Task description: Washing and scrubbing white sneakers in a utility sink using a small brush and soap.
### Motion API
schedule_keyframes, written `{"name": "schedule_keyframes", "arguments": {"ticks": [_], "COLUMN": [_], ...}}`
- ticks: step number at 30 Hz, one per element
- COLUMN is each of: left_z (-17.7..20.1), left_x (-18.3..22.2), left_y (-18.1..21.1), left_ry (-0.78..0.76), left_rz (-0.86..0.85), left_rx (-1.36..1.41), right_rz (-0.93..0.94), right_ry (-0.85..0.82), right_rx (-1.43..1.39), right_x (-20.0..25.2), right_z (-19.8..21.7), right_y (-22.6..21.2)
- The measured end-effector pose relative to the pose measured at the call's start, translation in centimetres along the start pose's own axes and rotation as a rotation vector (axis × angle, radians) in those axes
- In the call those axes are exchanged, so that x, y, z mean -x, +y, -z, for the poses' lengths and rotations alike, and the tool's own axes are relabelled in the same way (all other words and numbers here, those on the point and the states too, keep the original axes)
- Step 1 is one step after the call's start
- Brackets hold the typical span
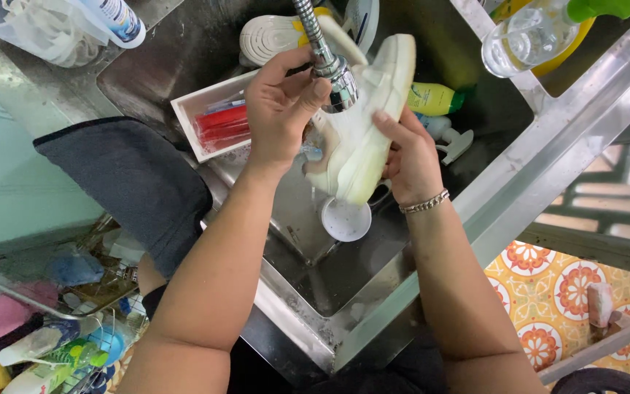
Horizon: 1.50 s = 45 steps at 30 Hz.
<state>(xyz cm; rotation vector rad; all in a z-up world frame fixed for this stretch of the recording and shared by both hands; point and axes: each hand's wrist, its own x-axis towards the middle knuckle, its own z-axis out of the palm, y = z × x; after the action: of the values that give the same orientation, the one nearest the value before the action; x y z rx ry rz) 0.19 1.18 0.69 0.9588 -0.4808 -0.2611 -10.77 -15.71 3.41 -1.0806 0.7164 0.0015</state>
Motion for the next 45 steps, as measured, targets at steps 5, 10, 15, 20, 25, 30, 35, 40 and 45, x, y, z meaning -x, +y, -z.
{"name": "schedule_keyframes", "arguments": {"ticks": [5,10,15,20,25,30,35,40,45], "left_z": [0.2,0.4,0.5,1.0,2.2,5.4,8.9,7.9,16.1], "left_x": [-0.1,0.0,-0.1,-0.3,-1.2,-2.2,-6.7,-12.5,-19.0], "left_y": [-0.4,-0.1,-0.1,-0.3,-0.9,-3.3,-4.9,-0.8,-5.4], "left_ry": [0.019,0.022,0.021,0.009,0.081,0.338,0.359,0.248,-0.276], "left_rz": [0.048,0.067,0.07,0.06,0.158,0.057,0.014,-0.081,-0.336], "left_rx": [0.098,0.084,0.085,0.084,0.012,-0.314,-0.566,-1.363,-1.965], "right_rz": [0.038,-0.079,-0.176,-0.208,-0.126,-0.121,-0.178,-0.1,-0.112], "right_ry": [-0.008,0.005,-0.002,0.033,-0.067,-0.166,-0.146,-0.306,-0.18], "right_rx": [-0.154,-0.319,-0.42,-0.43,-0.518,-0.679,-0.76,-0.78,-0.718], "right_x": [-2.1,-1.7,-1.3,-1.1,-1.9,-3.6,-3.1,-3.2,-1.5], "right_z": [2.3,1.3,0.8,0.7,2.1,4.6,4.6,3.8,1.7], "right_y": [1.3,0.1,-0.4,-0.7,0.3,2.4,2.4,3.1,1.3]}}
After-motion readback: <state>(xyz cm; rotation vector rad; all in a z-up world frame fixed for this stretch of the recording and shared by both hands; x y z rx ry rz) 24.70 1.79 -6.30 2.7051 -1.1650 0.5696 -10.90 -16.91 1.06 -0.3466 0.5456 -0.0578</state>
